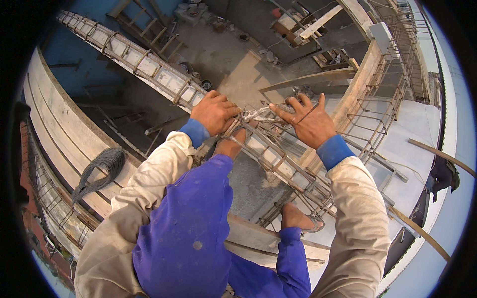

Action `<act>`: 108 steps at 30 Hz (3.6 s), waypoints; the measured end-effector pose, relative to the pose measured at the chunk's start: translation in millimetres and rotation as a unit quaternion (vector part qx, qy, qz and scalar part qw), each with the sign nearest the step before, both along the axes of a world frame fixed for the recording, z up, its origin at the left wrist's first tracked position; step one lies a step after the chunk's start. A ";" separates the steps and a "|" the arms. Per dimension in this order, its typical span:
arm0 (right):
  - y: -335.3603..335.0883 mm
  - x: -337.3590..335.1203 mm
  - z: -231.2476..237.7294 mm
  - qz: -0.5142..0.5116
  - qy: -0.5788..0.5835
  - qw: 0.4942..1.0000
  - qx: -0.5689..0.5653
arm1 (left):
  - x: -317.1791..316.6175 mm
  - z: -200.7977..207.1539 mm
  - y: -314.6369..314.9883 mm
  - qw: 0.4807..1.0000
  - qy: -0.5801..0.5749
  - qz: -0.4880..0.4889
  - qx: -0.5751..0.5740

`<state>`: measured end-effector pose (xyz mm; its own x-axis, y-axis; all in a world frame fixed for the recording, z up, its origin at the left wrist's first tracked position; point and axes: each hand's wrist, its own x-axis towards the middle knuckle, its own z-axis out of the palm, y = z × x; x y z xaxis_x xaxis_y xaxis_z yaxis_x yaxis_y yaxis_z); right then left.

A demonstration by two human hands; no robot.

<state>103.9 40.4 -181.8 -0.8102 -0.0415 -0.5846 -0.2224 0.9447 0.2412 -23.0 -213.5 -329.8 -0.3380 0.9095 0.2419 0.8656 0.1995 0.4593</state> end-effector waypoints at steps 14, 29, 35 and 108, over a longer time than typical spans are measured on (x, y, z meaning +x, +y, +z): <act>18.3 -45.8 4.1 0.050 -0.015 0.998 -0.021 | 0.4 1.8 -0.3 1.000 -0.018 0.005 -0.023; 3.2 -63.9 42.5 0.131 0.077 0.984 -0.094 | -0.1 -1.1 0.4 1.000 -0.007 0.002 -0.020; -24.6 -39.4 49.3 -0.612 -0.290 0.684 -0.270 | -0.8 1.6 -2.0 1.000 -0.010 0.001 -0.027; -43.5 0.7 46.5 -0.711 -0.253 0.573 -0.318 | -0.4 -0.9 0.5 0.998 -0.015 0.006 -0.062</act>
<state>104.6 -3.1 -135.2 -0.0210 0.1154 -0.9931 0.9930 0.1179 -0.0072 -23.4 -213.0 -330.6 -0.3545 0.9275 0.1186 0.8494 0.2664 0.4556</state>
